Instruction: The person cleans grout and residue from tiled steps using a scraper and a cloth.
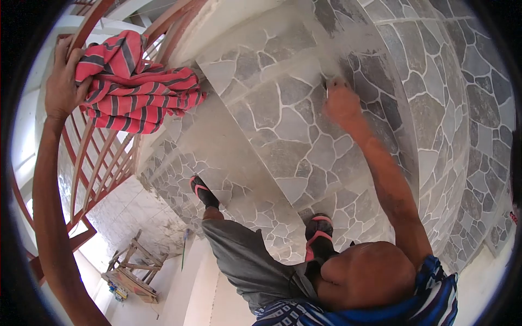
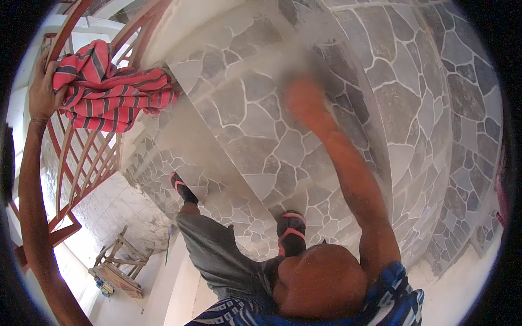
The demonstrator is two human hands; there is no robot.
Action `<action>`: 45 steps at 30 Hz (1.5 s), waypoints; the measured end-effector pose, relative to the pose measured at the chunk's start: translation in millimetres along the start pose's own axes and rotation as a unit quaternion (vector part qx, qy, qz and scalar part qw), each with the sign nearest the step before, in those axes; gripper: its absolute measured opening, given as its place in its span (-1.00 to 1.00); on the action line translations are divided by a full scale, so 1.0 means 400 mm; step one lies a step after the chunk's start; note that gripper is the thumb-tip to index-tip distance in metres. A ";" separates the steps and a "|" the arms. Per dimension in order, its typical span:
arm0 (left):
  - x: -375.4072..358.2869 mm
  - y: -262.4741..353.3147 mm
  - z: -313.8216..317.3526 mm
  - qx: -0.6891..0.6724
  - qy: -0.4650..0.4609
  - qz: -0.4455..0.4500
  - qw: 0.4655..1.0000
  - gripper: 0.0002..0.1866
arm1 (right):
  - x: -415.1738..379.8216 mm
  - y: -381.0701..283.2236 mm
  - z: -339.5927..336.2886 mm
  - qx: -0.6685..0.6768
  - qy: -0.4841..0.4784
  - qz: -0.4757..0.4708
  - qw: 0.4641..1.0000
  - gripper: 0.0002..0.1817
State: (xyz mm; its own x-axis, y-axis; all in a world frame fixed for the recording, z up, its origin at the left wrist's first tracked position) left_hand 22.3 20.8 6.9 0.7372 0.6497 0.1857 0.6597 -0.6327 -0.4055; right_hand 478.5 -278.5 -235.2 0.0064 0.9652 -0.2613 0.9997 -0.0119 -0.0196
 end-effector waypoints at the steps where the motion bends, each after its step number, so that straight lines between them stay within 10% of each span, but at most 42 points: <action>1: 0.004 0.004 -0.001 0.002 0.007 0.005 1.000 -0.42 | -0.002 -0.011 -0.043 0.056 0.014 0.005 0.998 -0.57; 4: 0.005 0.004 0.000 -0.008 0.003 0.009 1.000 -0.40 | 0.107 0.067 0.031 0.027 0.122 0.033 0.992 -0.74; 10: 0.000 0.008 -0.003 0.003 0.037 0.027 0.999 -0.40 | 0.273 0.042 0.057 -0.045 -0.019 0.022 0.999 -0.61; 19: 0.001 0.033 -0.015 -0.009 0.006 -0.013 1.000 -0.41 | 0.351 0.026 0.092 -0.063 0.249 -0.127 0.958 -0.80; 22: 0.003 0.024 -0.005 0.023 0.005 -0.007 1.000 -0.37 | 0.280 0.023 0.038 -0.064 0.119 0.025 0.990 -0.58; 25: 0.000 0.033 -0.010 -0.020 0.010 -0.019 1.000 -0.42 | 0.220 -0.029 0.094 -0.155 0.231 -0.108 0.954 -0.59; 28: 0.002 0.032 -0.011 -0.023 0.003 -0.016 1.000 -0.42 | 0.262 -0.007 0.076 -0.192 0.236 -0.049 0.951 -0.59; 31: 0.005 0.024 -0.007 -0.029 0.017 0.002 0.999 -0.42 | 0.353 0.023 0.071 -0.047 0.032 0.029 0.998 -0.62; 34: 0.005 0.034 -0.019 -0.029 -0.023 -0.037 0.999 -0.42 | 0.330 -0.041 0.068 -0.109 0.146 -0.016 0.983 -0.71; 45: 0.007 0.021 -0.016 0.004 -0.027 -0.022 0.999 -0.45 | 0.317 0.022 -0.014 -0.032 0.108 -0.016 0.994 -0.76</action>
State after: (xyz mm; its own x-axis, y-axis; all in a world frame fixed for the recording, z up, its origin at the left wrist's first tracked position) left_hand 30.9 14.8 9.7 0.6984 0.6986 0.1553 0.6900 -0.5998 -0.4052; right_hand 488.1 -154.7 -262.9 -0.0272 0.9985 -0.0482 0.9988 0.0291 0.0391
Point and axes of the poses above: each hand's wrist, its own x-axis towards the middle knuckle, its own z-axis out of the palm, y = z × x, the point moved 3 cm from there along x, towards the middle knuckle, and after that the axes turned 10 degrees about -z, right-handed, at the moved point
